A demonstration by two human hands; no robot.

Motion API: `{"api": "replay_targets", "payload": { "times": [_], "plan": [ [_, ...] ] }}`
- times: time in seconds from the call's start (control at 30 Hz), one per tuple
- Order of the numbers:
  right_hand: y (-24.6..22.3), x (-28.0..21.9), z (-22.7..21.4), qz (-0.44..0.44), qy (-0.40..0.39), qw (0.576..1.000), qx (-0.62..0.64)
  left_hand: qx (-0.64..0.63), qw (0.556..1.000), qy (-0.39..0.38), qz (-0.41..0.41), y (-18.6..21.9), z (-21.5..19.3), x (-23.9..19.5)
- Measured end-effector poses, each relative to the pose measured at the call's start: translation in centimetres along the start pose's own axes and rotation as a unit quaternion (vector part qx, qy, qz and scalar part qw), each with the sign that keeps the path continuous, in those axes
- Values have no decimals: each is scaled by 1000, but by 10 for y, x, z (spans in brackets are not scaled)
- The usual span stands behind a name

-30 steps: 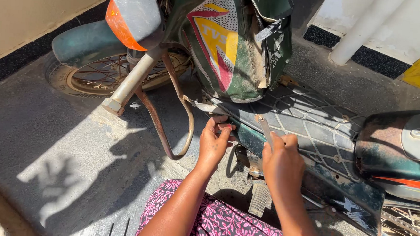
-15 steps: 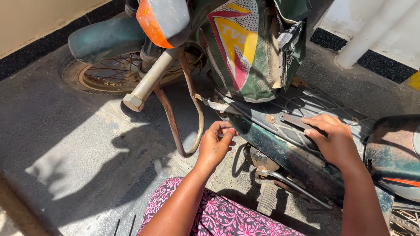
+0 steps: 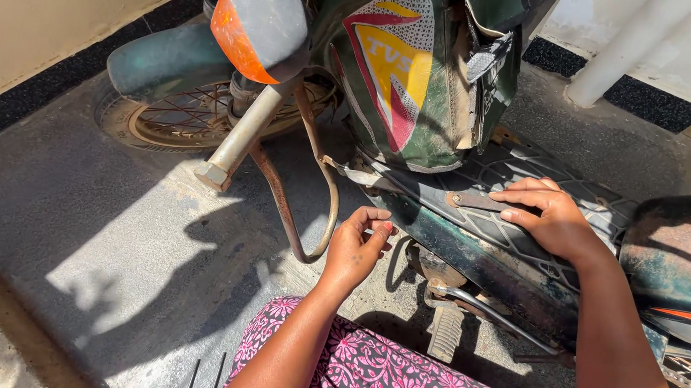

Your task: The person uses a wrench to loosen and remove bolts from the motorcycle's side cover. After removing the cover, they place it on the ground and then adjust the rear suspension spring by hand.

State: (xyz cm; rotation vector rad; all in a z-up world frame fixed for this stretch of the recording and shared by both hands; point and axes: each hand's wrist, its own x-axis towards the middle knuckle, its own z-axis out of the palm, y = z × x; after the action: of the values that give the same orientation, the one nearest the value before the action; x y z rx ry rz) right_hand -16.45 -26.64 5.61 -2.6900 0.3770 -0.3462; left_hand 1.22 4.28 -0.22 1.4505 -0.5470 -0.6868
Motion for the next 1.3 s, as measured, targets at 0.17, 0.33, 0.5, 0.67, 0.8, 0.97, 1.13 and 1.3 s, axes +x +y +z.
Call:
{"api": "replay_targets", "payload": {
  "times": [0.17, 0.33, 0.5, 0.67, 0.8, 0.97, 1.13, 1.3],
  "plan": [
    [-10, 4, -2, 14, -21, 999, 32, 1, 1000, -1, 1, 3, -1, -1],
    [-11, 0, 2, 31, -28, 998, 41, 11, 1000, -4, 13, 4, 2, -1],
    [-76, -27, 7, 122, 39, 992, 11, -2, 1000, -12, 18, 1, 9, 1],
    [-175, -39, 53, 188, 111, 960, -176, -17, 1000, 0, 25, 2, 14, 0],
    [-217, -25, 79, 251, 156, 927, -231, -48, 998, 27, 27, 1, 16, -5],
    [-179, -38, 49, 249, 124, 943, -183, -46, 998, 34, 31, -3, 9, -9],
    [-121, -46, 8, 178, 110, 958, -198, -60, 997, 39, 33, -5, 0, -7],
    [-66, -26, -12, 82, 52, 993, -62, -50, 997, 26, 44, -4, -3, -6]
  ]
}}
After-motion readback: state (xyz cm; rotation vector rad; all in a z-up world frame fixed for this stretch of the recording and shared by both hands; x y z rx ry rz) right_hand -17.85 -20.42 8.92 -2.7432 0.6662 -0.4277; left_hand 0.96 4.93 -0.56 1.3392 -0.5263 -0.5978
